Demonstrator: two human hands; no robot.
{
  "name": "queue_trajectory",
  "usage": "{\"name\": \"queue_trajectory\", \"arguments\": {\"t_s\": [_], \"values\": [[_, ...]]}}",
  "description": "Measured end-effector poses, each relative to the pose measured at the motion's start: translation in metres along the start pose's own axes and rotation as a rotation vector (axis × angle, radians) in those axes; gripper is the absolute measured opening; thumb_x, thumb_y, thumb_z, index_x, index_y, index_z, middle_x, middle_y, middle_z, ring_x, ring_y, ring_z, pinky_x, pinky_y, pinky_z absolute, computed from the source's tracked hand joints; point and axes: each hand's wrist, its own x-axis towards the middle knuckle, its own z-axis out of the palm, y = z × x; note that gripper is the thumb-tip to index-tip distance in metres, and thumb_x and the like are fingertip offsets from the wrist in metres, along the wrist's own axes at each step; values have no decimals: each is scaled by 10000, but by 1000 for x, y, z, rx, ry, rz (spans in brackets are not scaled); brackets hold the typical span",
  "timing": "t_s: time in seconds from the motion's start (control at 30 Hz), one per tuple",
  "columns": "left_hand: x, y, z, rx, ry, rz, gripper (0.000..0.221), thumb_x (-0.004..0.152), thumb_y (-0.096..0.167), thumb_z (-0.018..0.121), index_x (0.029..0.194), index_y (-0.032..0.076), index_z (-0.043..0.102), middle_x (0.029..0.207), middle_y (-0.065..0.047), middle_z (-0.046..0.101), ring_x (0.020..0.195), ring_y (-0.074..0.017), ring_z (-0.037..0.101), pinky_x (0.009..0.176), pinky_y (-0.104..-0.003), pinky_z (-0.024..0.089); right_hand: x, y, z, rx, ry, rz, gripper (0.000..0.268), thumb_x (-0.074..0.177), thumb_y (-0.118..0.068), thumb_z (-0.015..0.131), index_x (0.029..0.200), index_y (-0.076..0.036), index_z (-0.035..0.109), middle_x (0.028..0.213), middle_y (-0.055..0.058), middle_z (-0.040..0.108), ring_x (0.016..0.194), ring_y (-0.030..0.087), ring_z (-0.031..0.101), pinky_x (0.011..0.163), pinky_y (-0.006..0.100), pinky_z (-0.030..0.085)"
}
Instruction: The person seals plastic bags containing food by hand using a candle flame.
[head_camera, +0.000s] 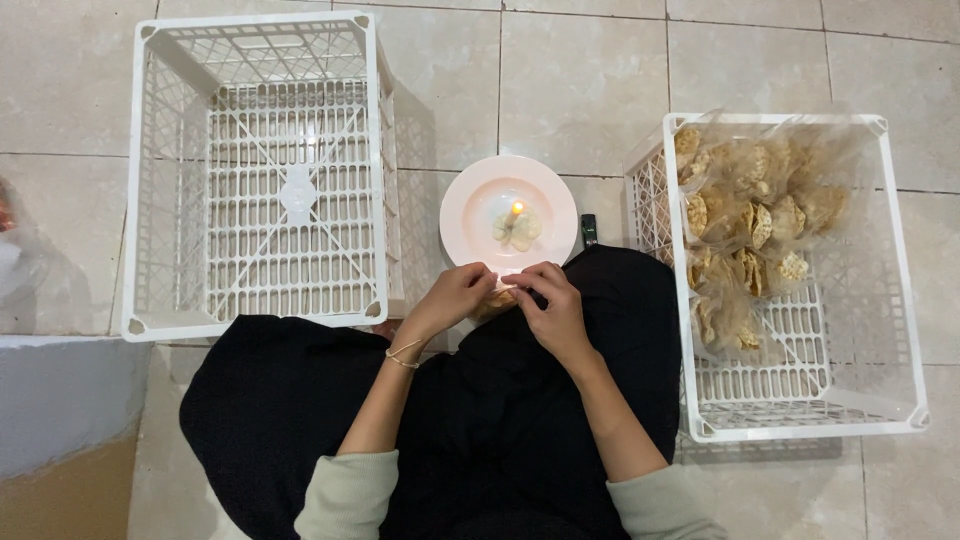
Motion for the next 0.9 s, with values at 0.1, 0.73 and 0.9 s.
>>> {"name": "queue_trajectory", "arguments": {"t_s": [0.1,0.73,0.9], "values": [[-2,3,-3,-6,-15,21,350,1016,301,544,999,-3,716,901,-249,717,897,-361,681,778,-452,525,1,-1,-2,22,-20,26,189,904,-10,745,1054,-113,799,872,58,651,882,205,647,848,347,541],[4,-10,4,-29,-11,18,324,1028,273,556,978,4,728,861,-220,711,821,-313,655,719,-409,514,6,-11,-3,305,-44,377,150,960,-69,675,1063,-77,783,862,73,708,859,124,598,830,306,519],[16,-28,7,-119,17,-18,301,988,301,590,876,46,706,792,-142,658,777,-244,566,682,-373,468,2,6,2,265,-65,213,282,861,2,763,1129,-89,769,916,73,672,929,166,630,902,346,543]]}}
